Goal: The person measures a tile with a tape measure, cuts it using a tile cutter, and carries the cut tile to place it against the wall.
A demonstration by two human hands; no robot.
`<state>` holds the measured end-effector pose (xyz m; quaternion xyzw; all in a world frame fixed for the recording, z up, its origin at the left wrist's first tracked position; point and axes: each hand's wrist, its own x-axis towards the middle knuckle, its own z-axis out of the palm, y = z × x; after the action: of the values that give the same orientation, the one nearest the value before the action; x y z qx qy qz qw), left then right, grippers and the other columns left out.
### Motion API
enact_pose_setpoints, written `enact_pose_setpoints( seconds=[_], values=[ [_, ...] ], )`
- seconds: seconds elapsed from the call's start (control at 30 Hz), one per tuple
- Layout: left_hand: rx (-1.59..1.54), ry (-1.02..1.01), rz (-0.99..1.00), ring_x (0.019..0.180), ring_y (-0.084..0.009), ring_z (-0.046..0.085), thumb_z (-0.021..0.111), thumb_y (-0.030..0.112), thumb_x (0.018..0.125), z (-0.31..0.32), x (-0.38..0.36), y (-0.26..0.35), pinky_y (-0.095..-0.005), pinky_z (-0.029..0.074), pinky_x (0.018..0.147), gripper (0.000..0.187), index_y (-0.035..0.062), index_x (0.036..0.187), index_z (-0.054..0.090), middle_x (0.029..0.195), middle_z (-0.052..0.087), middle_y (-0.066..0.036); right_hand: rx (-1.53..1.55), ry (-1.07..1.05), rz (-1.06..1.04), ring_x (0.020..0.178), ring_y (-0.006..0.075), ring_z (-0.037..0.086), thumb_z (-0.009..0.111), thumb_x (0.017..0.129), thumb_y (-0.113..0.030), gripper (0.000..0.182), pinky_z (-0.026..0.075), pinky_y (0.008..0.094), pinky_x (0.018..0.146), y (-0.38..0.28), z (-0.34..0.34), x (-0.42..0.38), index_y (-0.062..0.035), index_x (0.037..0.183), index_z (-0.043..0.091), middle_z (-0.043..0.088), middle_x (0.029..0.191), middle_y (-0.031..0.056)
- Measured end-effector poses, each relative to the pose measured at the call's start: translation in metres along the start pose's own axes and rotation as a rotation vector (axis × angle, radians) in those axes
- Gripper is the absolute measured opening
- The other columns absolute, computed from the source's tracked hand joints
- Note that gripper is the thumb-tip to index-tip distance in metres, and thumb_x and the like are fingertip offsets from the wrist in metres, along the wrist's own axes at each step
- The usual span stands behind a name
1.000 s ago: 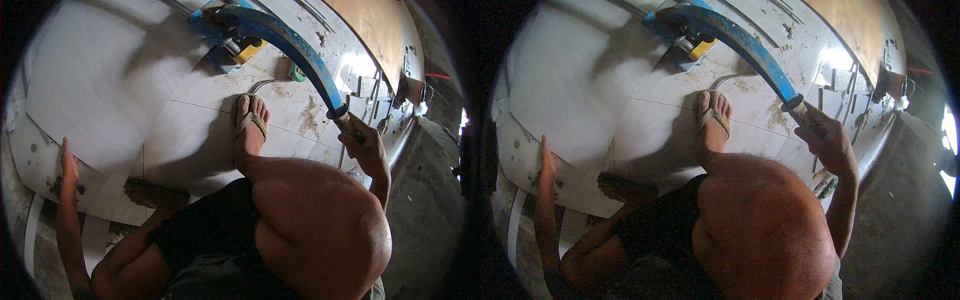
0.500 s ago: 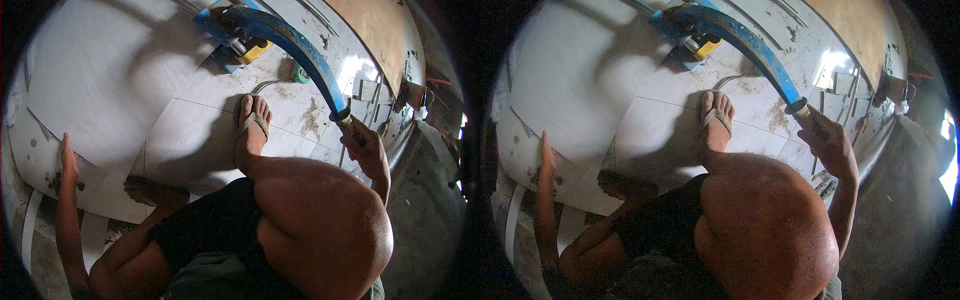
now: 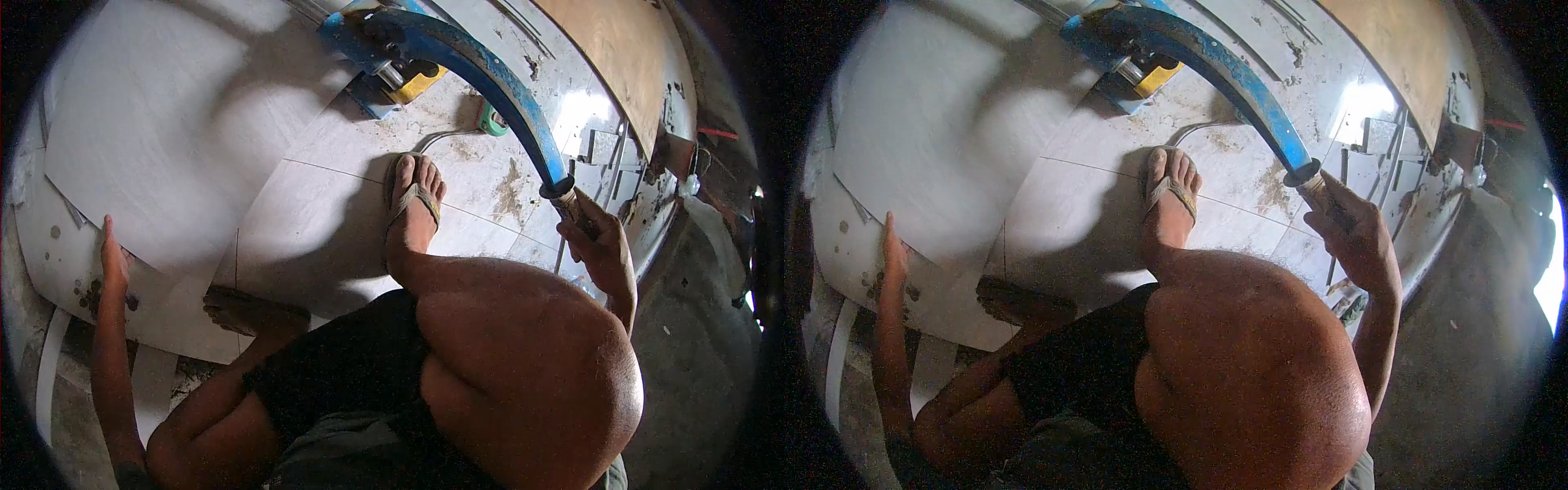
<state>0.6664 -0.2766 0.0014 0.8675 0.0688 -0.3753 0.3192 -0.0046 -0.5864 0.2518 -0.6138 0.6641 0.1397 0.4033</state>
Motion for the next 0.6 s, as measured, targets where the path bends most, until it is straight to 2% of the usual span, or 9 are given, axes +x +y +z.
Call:
enact_pose_setpoints(
  seconds=[0.13,0.33,0.43,0.47,0.5,0.53,0.6],
  values=[
    [0.072,-0.009,-0.038,0.107,-0.0228,0.053,0.051,0.069,0.08,-0.001,-0.006,0.005,-0.0368,0.038,0.091,0.088,0.0054,0.139,0.036,0.127,0.052,-0.012,-0.037,0.027,-0.009,0.054,0.008,0.046,0.069,0.081,-0.019,0.055,0.041,0.0258,0.051,-0.007,0.003,-0.002,-0.0062,0.131,0.05,0.056,0.069,0.0021],
    [0.052,-0.003,0.025,0.115,-0.0263,0.049,0.048,0.068,0.082,0.008,-0.019,0.007,-0.0394,0.036,0.097,0.088,0.0034,0.14,0.034,0.132,0.048,-0.014,-0.054,0.056,-0.007,0.059,0.0091,0.049,0.067,0.082,-0.014,0.052,0.043,0.0271,0.054,-0.011,0.006,-0.003,-0.0051,0.13,0.051,0.06,0.075,0.0054],
    [0.073,-0.024,0.052,0.121,-0.0285,0.044,0.047,0.068,0.083,0.009,-0.017,0.007,-0.0436,0.031,0.102,0.088,0.0022,0.14,0.034,0.137,0.043,-0.015,-0.141,0.061,-0.124,0.066,0.011,0.052,0.066,0.082,-0.01,0.049,0.046,0.0289,0.06,0.004,0.005,0.001,-0.0033,0.128,0.052,0.062,0.078,0.0068],
    [0.087,-0.025,0.053,0.124,-0.0293,0.042,0.046,0.067,0.083,0.002,-0.008,-0.002,-0.0448,0.029,0.104,0.088,0.0015,0.14,0.034,0.139,0.042,-0.016,-0.101,0.055,-0.12,0.075,0.0118,0.056,0.064,0.081,-0.006,0.047,0.048,0.0298,0.068,-0.003,0.007,0.001,-0.0019,0.127,0.052,0.065,0.083,0.0101],
    [0.093,0.023,0.09,0.121,-0.0293,0.044,0.047,0.067,0.083,0.004,-0.015,-0.004,-0.044,0.031,0.103,0.087,0.0005,0.139,0.035,0.137,0.043,-0.017,-0.127,0.096,-0.124,0.081,0.0121,0.06,0.062,0.079,-0.002,0.048,0.049,0.0295,0.073,0.007,0.01,0.001,-0.0014,0.127,0.052,0.067,0.091,0.0144],
    [0.091,0.081,0.132,0.119,-0.0294,0.046,0.047,0.066,0.084,0.012,-0.025,-0.002,-0.0432,0.032,0.102,0.086,-0.0005,0.138,0.037,0.135,0.045,-0.018,-0.122,0.079,-0.147,0.086,0.0146,0.063,0.062,0.078,0.001,0.05,0.05,0.0301,0.075,0.003,0.011,0.001,-0.002,0.127,0.052,0.068,0.096,0.015],
    [0.101,0.103,0.178,0.112,-0.0288,0.05,0.045,0.065,0.086,0.011,-0.008,-0.013,-0.0395,0.035,0.098,0.081,-0.0024,0.133,0.044,0.126,0.052,-0.019,-0.16,0.091,-0.222,0.085,0.0161,0.064,0.058,0.077,0.004,0.043,0.05,0.0307,0.073,-0.012,0.013,0.001,-0.0017,0.12,0.056,0.068,0.096,0.0124]
  ],
)
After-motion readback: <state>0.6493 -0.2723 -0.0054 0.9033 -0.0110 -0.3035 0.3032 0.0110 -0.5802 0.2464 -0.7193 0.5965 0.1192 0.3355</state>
